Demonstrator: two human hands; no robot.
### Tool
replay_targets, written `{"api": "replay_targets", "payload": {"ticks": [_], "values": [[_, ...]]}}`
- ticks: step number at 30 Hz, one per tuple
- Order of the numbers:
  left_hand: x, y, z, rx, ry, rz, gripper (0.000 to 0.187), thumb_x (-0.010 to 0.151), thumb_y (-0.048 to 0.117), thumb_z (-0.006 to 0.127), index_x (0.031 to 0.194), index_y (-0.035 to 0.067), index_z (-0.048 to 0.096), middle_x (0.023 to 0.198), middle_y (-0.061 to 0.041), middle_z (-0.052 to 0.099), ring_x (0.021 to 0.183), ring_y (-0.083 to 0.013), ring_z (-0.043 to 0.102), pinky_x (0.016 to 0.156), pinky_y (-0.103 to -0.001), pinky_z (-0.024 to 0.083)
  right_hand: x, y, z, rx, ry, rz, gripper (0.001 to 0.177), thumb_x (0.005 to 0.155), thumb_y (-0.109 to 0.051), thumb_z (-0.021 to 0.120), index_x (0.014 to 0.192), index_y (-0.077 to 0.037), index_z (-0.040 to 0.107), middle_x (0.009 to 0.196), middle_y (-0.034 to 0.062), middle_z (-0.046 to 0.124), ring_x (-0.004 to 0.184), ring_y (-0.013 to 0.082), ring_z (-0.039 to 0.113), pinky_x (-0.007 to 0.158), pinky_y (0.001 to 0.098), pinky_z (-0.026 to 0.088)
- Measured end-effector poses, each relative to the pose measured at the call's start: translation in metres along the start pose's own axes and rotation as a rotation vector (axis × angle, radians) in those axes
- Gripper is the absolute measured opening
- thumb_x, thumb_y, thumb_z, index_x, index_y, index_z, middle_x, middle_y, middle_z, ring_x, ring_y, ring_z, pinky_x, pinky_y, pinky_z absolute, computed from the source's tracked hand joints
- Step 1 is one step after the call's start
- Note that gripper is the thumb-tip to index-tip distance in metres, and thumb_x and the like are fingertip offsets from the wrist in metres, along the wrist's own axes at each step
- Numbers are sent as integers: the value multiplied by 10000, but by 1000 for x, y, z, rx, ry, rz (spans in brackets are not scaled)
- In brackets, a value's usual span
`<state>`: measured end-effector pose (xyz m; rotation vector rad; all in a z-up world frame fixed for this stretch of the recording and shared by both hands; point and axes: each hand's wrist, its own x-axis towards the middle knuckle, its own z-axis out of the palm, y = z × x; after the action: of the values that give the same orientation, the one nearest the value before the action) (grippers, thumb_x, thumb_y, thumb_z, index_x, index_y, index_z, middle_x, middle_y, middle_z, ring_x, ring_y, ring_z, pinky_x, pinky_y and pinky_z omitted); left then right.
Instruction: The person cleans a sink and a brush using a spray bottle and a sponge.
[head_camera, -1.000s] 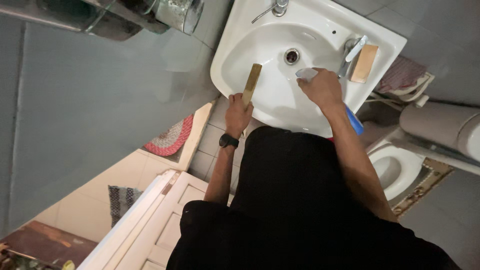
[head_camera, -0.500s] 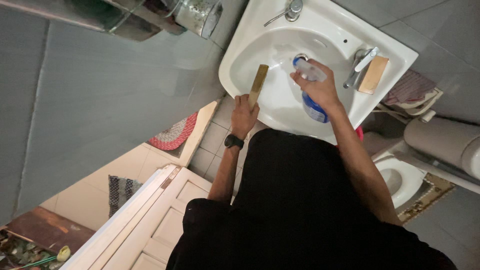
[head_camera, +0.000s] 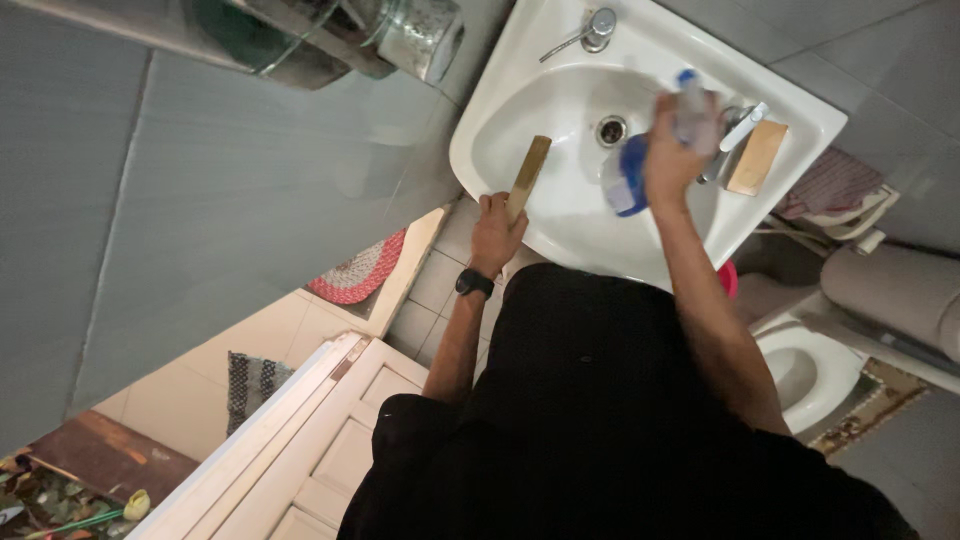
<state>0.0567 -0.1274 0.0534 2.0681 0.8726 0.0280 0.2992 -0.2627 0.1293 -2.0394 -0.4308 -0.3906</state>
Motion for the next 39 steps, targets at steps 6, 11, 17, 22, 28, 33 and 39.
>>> {"api": "replay_targets", "payload": {"ticks": [6,11,17,22,28,33,39], "values": [[5,0,-1,20,1,29,477,920,293,682,1283,25,527,1196,-209,539,966,-451,649,825,-518,553,3,-4,-31,923,-157,767,168,962,-114,711,1061,-9,625,922,101,634,615,177,543,607,362,497],[3,4,-3,13,13,6,473,910,295,680,1275,37,525,1187,-217,540,960,-445,641,810,-516,549,3,10,-30,894,61,984,151,983,-109,724,1023,-27,603,888,111,634,590,170,532,567,365,496],[2,3,-2,23,29,31,462,922,298,694,1272,47,526,1164,-202,553,968,-437,645,809,-511,548,11,7,-31,898,30,912,175,975,-103,730,1020,-24,581,917,115,627,584,183,516,559,373,477],[0,7,-3,3,20,-10,444,928,301,678,1267,54,532,1165,-194,557,931,-431,657,796,-511,546,13,5,-22,842,-69,838,141,955,-117,698,1039,-20,641,930,97,675,581,164,571,552,335,498],[-1,8,-2,5,26,-11,447,935,314,669,1267,45,535,1167,-196,553,936,-433,658,801,-508,549,7,-3,11,486,-404,632,227,1012,-246,725,967,-25,702,817,43,710,554,116,614,508,275,467],[-2,5,1,7,44,-1,457,935,316,667,1276,41,535,1191,-203,542,946,-435,656,811,-506,551,13,-16,45,429,-480,582,260,959,-250,785,914,-1,729,764,24,692,510,112,593,488,271,474],[-3,6,-1,-16,23,-40,470,932,315,666,1285,40,522,1211,-212,535,954,-440,653,817,-518,542,19,-8,66,392,-462,599,254,890,-235,815,1000,-27,719,712,0,665,452,105,550,433,271,440]]}}
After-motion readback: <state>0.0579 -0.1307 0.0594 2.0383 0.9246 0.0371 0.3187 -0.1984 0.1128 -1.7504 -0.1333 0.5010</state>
